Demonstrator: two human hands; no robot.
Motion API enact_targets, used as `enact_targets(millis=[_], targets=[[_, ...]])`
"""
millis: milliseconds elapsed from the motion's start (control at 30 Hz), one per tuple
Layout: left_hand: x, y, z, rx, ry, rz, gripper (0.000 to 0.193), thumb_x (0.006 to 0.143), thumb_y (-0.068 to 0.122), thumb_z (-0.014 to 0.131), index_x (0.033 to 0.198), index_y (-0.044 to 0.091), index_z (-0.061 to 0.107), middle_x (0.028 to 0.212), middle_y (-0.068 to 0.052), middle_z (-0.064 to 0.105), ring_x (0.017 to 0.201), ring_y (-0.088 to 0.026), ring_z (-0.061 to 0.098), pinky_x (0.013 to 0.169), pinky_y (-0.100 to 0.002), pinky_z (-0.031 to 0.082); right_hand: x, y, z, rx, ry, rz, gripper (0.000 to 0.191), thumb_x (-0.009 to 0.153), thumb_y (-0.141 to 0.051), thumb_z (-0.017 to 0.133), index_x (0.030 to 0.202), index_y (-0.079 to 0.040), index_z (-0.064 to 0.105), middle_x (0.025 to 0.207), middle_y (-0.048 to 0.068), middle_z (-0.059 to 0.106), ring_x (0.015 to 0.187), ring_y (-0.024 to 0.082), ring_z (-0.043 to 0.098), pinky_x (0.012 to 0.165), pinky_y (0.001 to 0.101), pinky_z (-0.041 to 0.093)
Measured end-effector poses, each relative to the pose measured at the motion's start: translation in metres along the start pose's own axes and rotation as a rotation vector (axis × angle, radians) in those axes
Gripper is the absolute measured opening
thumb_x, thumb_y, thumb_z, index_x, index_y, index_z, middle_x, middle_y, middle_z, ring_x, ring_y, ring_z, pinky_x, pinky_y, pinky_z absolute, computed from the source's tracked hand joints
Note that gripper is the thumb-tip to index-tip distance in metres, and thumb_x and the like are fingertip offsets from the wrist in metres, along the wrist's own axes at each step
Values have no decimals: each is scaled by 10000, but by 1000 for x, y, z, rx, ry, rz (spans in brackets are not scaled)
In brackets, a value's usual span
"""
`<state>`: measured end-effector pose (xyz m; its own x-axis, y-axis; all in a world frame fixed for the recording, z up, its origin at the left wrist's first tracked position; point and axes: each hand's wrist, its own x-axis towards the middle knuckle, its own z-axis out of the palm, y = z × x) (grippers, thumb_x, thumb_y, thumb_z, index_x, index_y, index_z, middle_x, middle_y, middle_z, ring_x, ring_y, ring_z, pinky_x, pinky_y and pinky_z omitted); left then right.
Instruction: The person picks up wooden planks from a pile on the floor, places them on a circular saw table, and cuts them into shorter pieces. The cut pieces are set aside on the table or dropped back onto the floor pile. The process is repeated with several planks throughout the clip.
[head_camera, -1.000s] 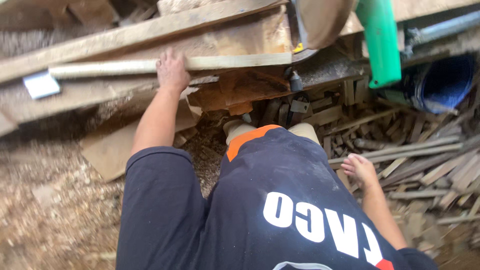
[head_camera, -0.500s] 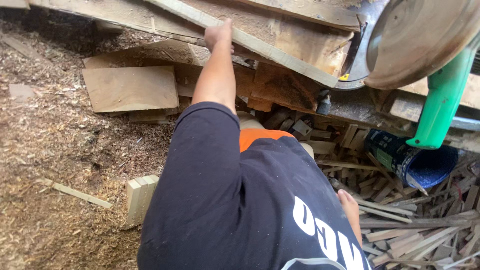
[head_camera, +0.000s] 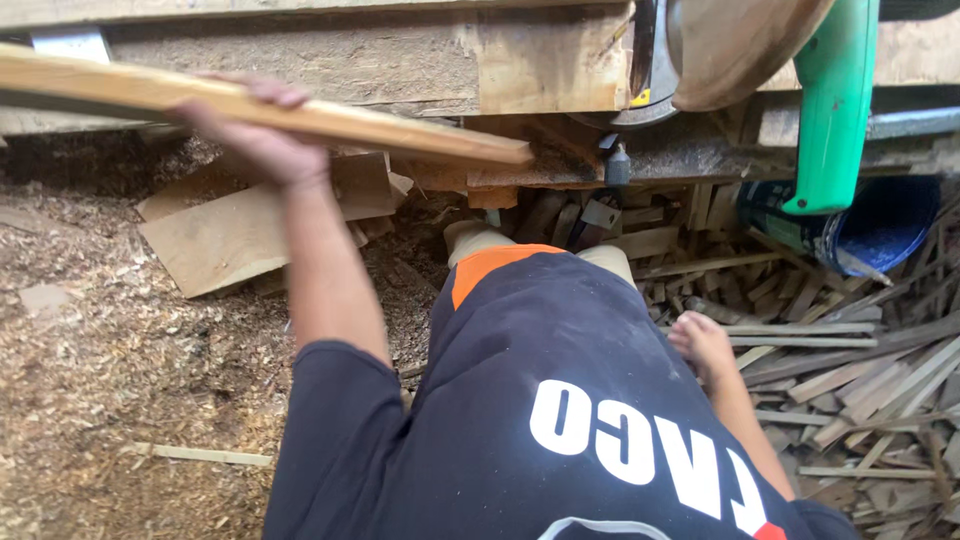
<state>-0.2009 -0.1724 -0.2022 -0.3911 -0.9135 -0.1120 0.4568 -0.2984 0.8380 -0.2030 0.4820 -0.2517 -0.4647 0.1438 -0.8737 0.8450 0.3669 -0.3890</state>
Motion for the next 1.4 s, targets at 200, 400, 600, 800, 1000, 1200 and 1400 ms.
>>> enact_targets(millis=[200,400,600,800,1000,1200,1400], targets=[[9,111,-56,507,-129,244,654,963,742,480,1026,93,534,725,-30,473,564,-157,534,466,-301,516,14,-7,5,-9,17,-8,493,1001,-267,628,1424,-20,566,1179,143,700,980,250,714,791,369,567],[-28,121,-178,970,7,227,489,1135,528,425,808,164,404,630,46,383,446,-69,346,423,-249,282,25,10,23,-76,-41,20,488,989,-253,639,1411,-17,576,1205,142,702,1008,241,714,808,366,577],[-109,135,-291,1750,-103,123,304,1101,381,524,1035,84,507,772,-26,566,542,-126,522,413,-294,434,31,14,30,-123,-59,39,500,978,-257,649,1416,-21,592,1190,143,702,1001,231,700,803,365,570],[-150,104,-294,2135,-652,107,458,932,555,712,1055,115,683,808,-82,720,664,-219,696,574,-378,587,41,5,31,-183,-60,7,521,972,-262,652,1430,-28,565,1206,124,700,1007,216,712,797,340,573],[-159,24,-211,1950,-1186,-55,522,848,598,738,1001,102,684,846,-95,748,741,-233,730,665,-389,604,42,-2,62,-60,-147,-106,572,954,-310,658,1433,-11,562,1231,160,703,1008,241,713,815,351,578],[-174,-46,-118,1679,-1459,29,542,876,600,710,1032,89,622,857,-141,719,762,-313,722,636,-437,587,26,-24,87,503,-286,-44,816,997,-612,411,1558,-29,312,1397,292,555,1190,368,647,966,452,551],[-196,-65,-43,1531,-1603,156,542,879,593,712,1054,87,631,828,-169,693,752,-358,699,662,-467,570,28,-40,84,851,-203,-236,726,1044,-572,439,1517,-27,359,1483,237,491,1304,398,580,1095,620,491]])
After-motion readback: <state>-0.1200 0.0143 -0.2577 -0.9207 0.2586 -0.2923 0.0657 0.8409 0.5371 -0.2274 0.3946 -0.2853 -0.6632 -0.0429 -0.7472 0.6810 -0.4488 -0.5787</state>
